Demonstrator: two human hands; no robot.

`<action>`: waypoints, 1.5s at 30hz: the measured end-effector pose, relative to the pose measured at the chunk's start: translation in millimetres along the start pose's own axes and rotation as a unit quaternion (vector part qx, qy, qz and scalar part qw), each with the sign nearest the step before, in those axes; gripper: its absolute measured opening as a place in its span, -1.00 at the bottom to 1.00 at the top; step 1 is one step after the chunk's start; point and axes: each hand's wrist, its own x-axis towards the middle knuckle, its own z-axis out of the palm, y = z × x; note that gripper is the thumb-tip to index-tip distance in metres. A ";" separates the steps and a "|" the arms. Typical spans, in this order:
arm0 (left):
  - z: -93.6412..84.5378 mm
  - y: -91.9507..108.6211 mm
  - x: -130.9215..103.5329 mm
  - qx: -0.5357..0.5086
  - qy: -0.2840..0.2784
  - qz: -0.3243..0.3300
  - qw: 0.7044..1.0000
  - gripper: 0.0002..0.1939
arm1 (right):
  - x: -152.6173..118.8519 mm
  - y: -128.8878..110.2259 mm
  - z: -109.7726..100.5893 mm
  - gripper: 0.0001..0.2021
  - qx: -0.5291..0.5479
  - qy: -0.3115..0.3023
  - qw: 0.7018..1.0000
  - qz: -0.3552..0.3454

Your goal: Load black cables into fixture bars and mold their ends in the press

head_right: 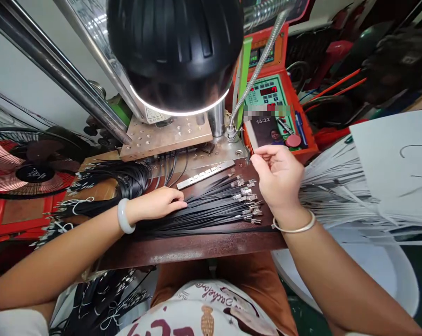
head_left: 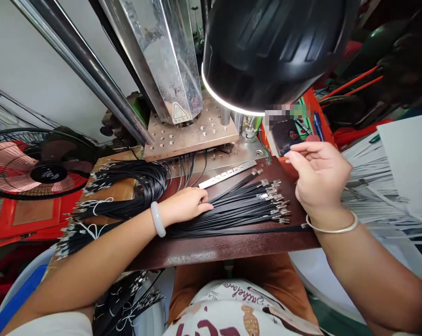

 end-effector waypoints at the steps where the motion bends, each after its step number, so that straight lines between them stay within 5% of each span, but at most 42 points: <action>1: -5.3 -0.7 2.7 -0.032 -0.032 -0.003 0.999 -0.68 | -3.8 2.0 0.3 -0.86 0.008 0.011 1.000 0.010; 7: -30.0 3.4 18.0 -0.360 -0.147 0.023 0.921 -0.56 | -7.3 13.8 2.2 -0.83 0.005 0.016 0.999 0.031; 11: -25.7 9.6 34.5 -0.387 -0.166 0.015 0.907 -0.54 | -9.5 6.8 -0.4 -0.84 -0.025 0.015 1.000 0.004; 17: -23.0 10.4 40.7 -0.419 -0.144 0.021 0.896 -0.53 | -23.5 -16.4 -2.2 -0.89 -0.144 -0.063 0.975 -0.159; 23: -27.0 11.4 43.0 -0.444 -0.153 0.005 0.883 -0.62 | -17.7 -18.3 -4.6 -0.86 -0.077 0.081 0.992 -0.066; 28: -22.0 11.8 47.6 -0.466 -0.137 -0.007 0.874 -0.66 | -19.9 -32.0 -1.3 -0.80 -0.095 -0.082 0.986 -0.110; 32: -23.1 13.3 45.0 -0.426 -0.132 0.007 0.895 -0.72 | -18.3 -39.5 2.7 -0.76 -0.114 -0.104 0.971 -0.182; 34: -24.4 15.8 44.0 -0.319 -0.092 0.036 0.943 -0.76 | -16.5 -42.7 5.3 -0.71 -0.131 -0.122 0.956 -0.233; 37: -24.4 22.8 42.5 -0.164 0.001 0.083 0.983 -0.80 | -16.2 -48.1 15.1 -0.61 -0.183 -0.243 0.894 -0.329; 39: -24.1 28.2 39.7 -0.154 -0.006 0.095 0.984 -0.76 | -17.5 -49.2 25.7 -0.57 -0.242 -0.343 0.825 -0.378; 41: -25.5 30.8 34.5 -0.196 -0.074 0.094 0.973 -0.68 | -17.7 -47.4 35.7 -0.58 -0.307 -0.391 0.773 -0.394; 43: -28.8 26.6 27.6 -0.241 -0.127 0.092 0.958 -0.62 | -15.1 -44.3 41.2 -0.63 -0.368 -0.407 0.748 -0.372; 45: -32.7 13.7 20.7 -0.225 -0.070 0.101 0.967 -0.62 | -9.9 -41.4 41.8 -0.66 -0.416 -0.412 0.738 -0.335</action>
